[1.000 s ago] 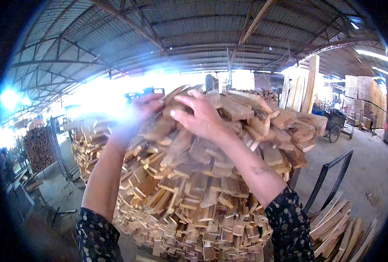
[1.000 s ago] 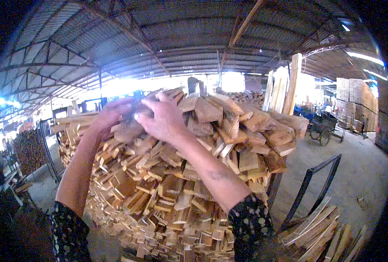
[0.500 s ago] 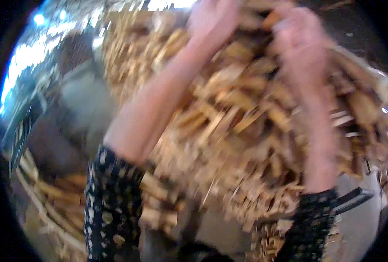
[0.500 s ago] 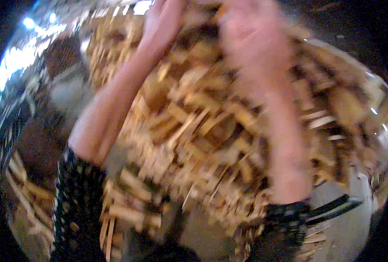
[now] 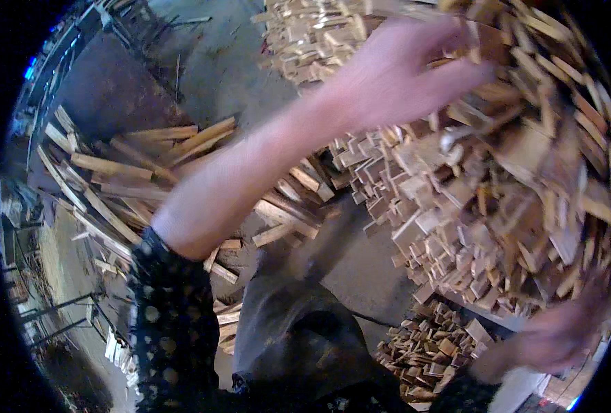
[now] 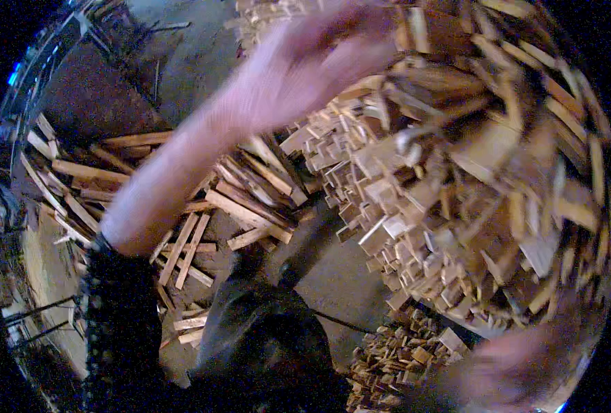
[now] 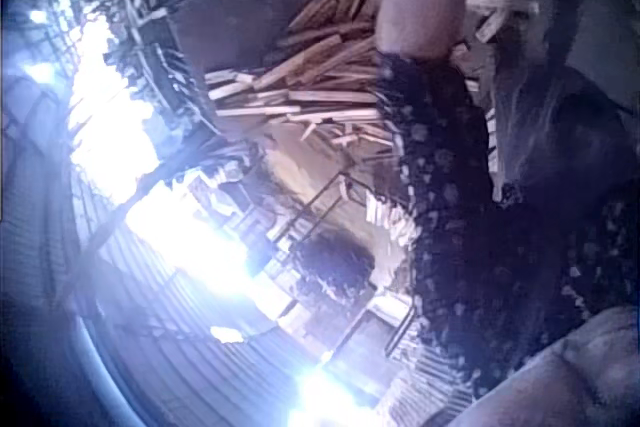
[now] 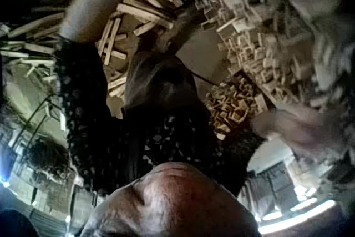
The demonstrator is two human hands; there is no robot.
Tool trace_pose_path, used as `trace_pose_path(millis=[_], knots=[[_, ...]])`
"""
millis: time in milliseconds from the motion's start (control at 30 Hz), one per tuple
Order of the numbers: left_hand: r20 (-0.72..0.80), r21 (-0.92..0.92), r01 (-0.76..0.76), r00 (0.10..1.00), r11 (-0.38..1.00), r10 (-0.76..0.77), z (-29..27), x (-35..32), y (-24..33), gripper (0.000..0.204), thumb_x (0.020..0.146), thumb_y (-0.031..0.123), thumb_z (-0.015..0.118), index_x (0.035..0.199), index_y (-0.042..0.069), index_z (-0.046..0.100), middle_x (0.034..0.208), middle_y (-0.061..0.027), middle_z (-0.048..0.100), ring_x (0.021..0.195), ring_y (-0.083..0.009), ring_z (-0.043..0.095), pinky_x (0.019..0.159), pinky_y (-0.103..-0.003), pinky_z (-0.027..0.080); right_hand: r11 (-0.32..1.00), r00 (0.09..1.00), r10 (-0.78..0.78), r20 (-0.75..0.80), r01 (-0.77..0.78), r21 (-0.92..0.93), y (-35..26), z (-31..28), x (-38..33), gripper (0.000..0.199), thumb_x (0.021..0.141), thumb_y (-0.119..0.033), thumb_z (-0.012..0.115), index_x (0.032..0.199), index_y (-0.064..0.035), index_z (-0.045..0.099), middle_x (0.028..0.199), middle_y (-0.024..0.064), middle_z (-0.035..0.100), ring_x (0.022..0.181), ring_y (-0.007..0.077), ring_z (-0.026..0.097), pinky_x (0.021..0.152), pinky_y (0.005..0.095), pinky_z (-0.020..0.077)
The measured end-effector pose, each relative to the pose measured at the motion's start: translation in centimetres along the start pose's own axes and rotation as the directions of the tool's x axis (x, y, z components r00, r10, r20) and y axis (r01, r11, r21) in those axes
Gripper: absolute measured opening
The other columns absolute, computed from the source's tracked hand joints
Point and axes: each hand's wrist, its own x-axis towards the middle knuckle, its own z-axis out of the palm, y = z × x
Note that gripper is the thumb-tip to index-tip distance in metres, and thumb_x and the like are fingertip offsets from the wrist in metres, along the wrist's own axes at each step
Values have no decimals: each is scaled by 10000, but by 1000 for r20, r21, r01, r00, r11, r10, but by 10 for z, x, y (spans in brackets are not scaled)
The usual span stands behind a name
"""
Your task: The person repeatedly picks up wooden planks from a large pile on the floor and stacks them into a neat, organized pile. The person handles the planks by hand, lifting and placing them one by one or in small groups to build a vertical stack.
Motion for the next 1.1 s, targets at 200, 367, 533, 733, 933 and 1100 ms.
trace_pose_path(millis=[200, 367, 533, 733, 933, 1100], knots=[[-128, -270, 924, 244, 270, -961, 15, -357, -226, 331, 795, 257, 506, 967, -24, 547, 816, -62, 564, 679, -127, 498, 569, -258, 400, -284, -177, -36, 984, -942, -180, -283, 129, -107, 373, 729, -72, 600, 1084, 15, 526, 1012, 169, 586, 971, 266, 561, 847, 341, 429], [179, -807, 469, -384, -358, -906, 52, -536, -243, 347, 835, 280, 468, 1078, 33, 488, 955, -80, 569, 823, -203, 554, 646, -321, 425, -83, -81, -374, 924, -989, -120, -443, 202, -222, 426, 709, -178, 638, 1094, -45, 515, 1077, 192, 539, 957, 291, 546, 805, 360, 439], [363, -929, -74, -363, -362, -858, 120, -652, -349, 314, 867, 355, 462, 998, 73, 501, 1013, -84, 552, 939, -235, 517, 730, -395, 412, -2, -34, -200, 979, -999, -35, -538, 304, -361, 484, 716, -187, 630, 1126, 6, 461, 1021, 174, 541, 939, 326, 528, 800, 381, 429], [344, -877, -437, -286, -198, -894, 121, -720, -474, 517, 868, 443, 413, 1175, 27, 442, 1186, -157, 469, 991, -303, 501, 782, -377, 465, 23, 81, -99, 992, -996, 84, -566, 383, -427, 350, 730, -109, 587, 1045, 22, 507, 1043, 166, 539, 978, 304, 513, 846, 370, 403], [-41, -991, -101, -428, 93, -903, 126, -767, -469, 535, 864, 454, 424, 1186, 27, 435, 1213, -137, 454, 1083, -294, 439, 885, -394, 383, 225, 8, -223, 975, -973, 59, -580, 395, -444, 376, 749, -201, 598, 1051, 4, 509, 1014, 177, 544, 936, 345, 513, 828, 413, 395], [-507, -725, 681, -430, 100, -747, 44, -621, -477, 597, 853, 453, 454, 1257, 28, 344, 1223, -136, 433, 1098, -255, 437, 877, -398, 395, -121, -26, -203, 979, -991, -52, -576, 392, -430, 348, 782, -186, 564, 1060, 16, 511, 1042, 194, 544, 995, 354, 506, 855, 407, 401]])
